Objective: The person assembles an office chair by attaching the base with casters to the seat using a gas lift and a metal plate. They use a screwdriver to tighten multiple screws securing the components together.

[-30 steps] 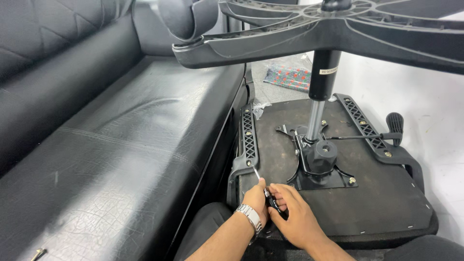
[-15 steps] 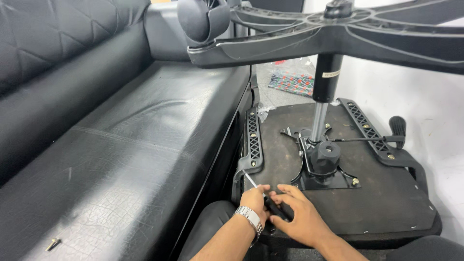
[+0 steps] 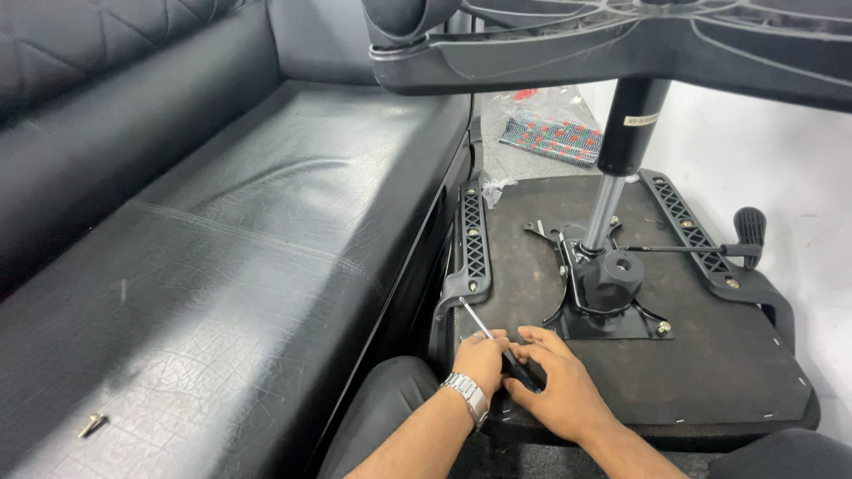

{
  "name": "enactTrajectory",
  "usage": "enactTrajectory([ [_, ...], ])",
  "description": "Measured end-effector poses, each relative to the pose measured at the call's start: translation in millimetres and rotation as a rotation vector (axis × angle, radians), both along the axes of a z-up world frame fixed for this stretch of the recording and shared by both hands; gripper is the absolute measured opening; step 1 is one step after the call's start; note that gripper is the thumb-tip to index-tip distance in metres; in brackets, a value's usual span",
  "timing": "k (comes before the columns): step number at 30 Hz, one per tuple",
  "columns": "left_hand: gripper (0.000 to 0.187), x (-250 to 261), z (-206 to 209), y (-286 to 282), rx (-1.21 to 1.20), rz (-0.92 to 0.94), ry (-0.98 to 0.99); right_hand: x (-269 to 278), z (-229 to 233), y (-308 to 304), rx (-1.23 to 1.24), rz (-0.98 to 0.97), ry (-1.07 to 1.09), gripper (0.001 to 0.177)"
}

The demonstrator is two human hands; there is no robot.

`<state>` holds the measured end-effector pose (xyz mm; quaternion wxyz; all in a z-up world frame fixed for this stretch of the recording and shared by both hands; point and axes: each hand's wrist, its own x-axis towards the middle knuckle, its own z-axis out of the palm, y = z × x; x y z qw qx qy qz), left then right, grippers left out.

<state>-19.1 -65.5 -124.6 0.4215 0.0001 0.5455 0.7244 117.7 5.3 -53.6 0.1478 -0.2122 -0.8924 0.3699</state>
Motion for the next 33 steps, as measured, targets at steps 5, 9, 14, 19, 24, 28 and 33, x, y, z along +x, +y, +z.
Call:
enactTrajectory([
  [5,0.028,-1.6,-3.8,-1.5,0.038,-0.027,0.022,-1.7,-0.3,-2.3,0.031,0.005,0.035,0.049],
  [9,0.034,-7.5,6.7,-9.3,-0.040,-0.012,-0.040,-5.2,8.3,-8.5,0.029,0.008,0.034,0.053],
  [14,0.042,-23.1,33.8,-25.5,0.038,0.118,0.014,-26.4,31.5,-27.6,-0.014,0.076,0.151,0.038],
  [19,0.041,-52.6,94.1,-75.2,0.095,0.124,0.310,-64.8,65.9,-59.3,-0.064,0.310,0.356,0.017],
  [24,0.034,-76.8,162.0,-153.2,-0.086,0.116,0.404,-105.2,93.0,-112.4,-0.122,0.488,0.400,0.026],
  [28,0.031,-90.7,193.0,-222.2,-0.337,0.219,0.521,-137.6,106.4,-163.3,0.032,0.694,0.544,0.035],
  [33,0.031,-109.4,201.1,-305.2,-0.805,0.359,0.658,-172.0,107.6,-228.7,-0.062,0.877,0.325,0.044],
])
